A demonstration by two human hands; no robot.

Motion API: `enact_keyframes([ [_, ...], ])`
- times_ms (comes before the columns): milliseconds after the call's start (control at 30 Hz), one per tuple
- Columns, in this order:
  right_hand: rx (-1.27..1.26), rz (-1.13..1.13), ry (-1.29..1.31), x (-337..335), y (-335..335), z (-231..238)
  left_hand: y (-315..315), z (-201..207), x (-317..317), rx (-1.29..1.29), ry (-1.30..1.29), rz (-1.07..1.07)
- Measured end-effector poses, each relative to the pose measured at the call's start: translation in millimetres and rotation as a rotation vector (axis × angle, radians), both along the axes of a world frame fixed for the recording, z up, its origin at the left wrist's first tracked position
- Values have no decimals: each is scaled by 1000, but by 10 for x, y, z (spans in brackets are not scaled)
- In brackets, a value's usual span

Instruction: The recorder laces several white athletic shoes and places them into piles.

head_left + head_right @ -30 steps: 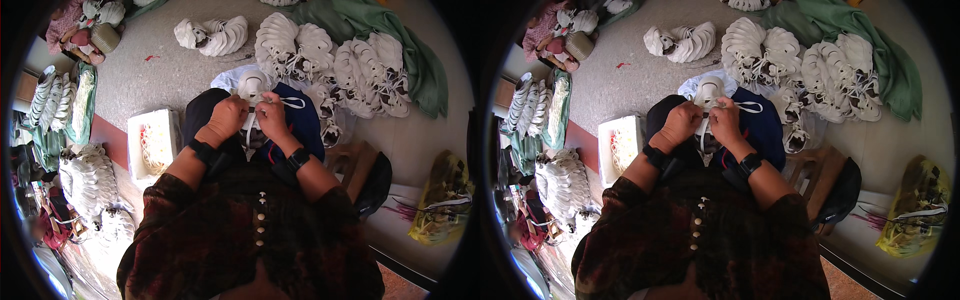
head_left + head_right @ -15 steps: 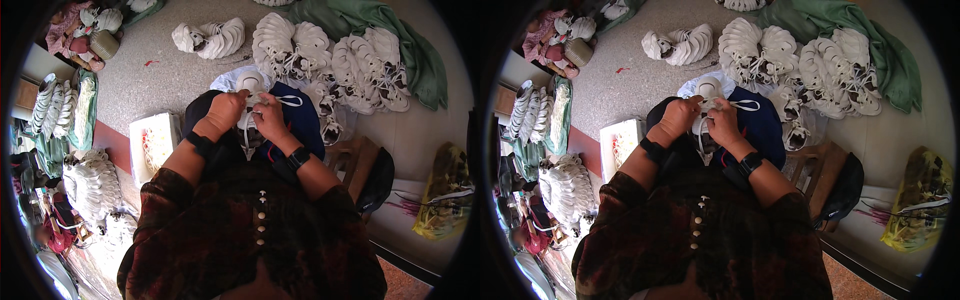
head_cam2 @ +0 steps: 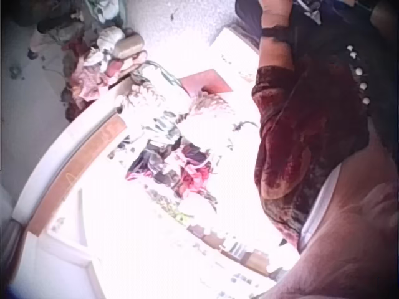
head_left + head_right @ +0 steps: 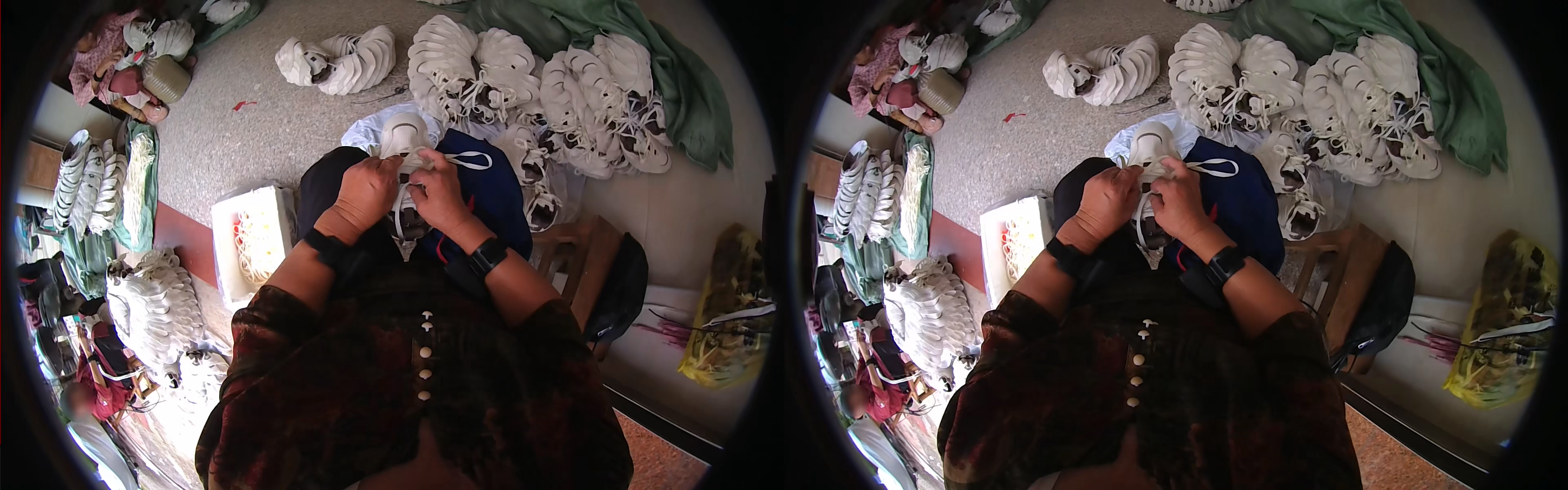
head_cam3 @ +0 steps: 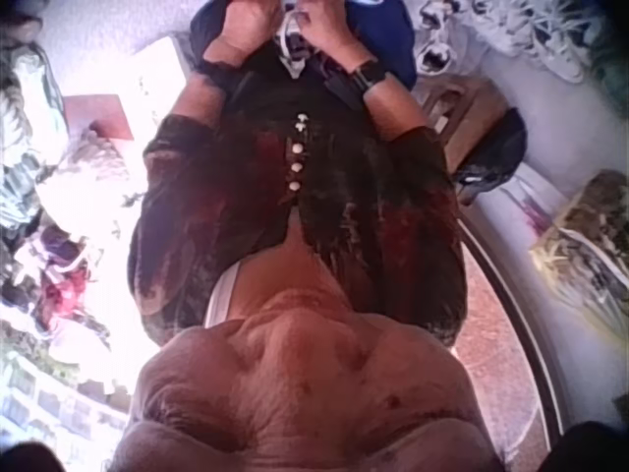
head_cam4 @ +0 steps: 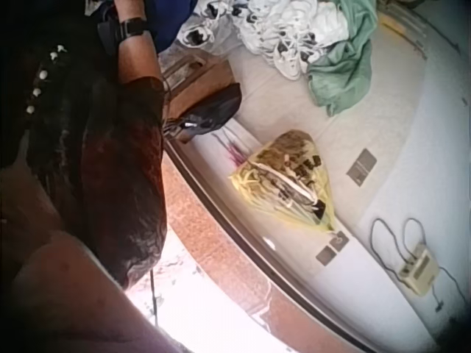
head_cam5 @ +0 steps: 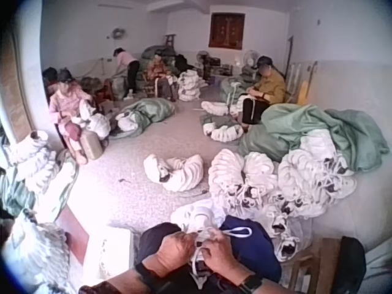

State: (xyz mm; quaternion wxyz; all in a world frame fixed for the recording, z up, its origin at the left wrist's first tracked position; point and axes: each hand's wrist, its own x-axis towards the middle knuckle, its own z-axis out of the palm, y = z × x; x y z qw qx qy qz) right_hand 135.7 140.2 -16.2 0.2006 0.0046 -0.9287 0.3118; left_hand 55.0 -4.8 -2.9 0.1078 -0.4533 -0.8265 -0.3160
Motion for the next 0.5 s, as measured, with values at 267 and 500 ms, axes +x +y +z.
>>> enact_keyframes([
  [267,42,-6,28,5,-12,-14,-35,-4,-30,53,-14,-118],
  [500,64,3,-12,-5,18,-41,86,149,-96,-217,-91,-36],
])
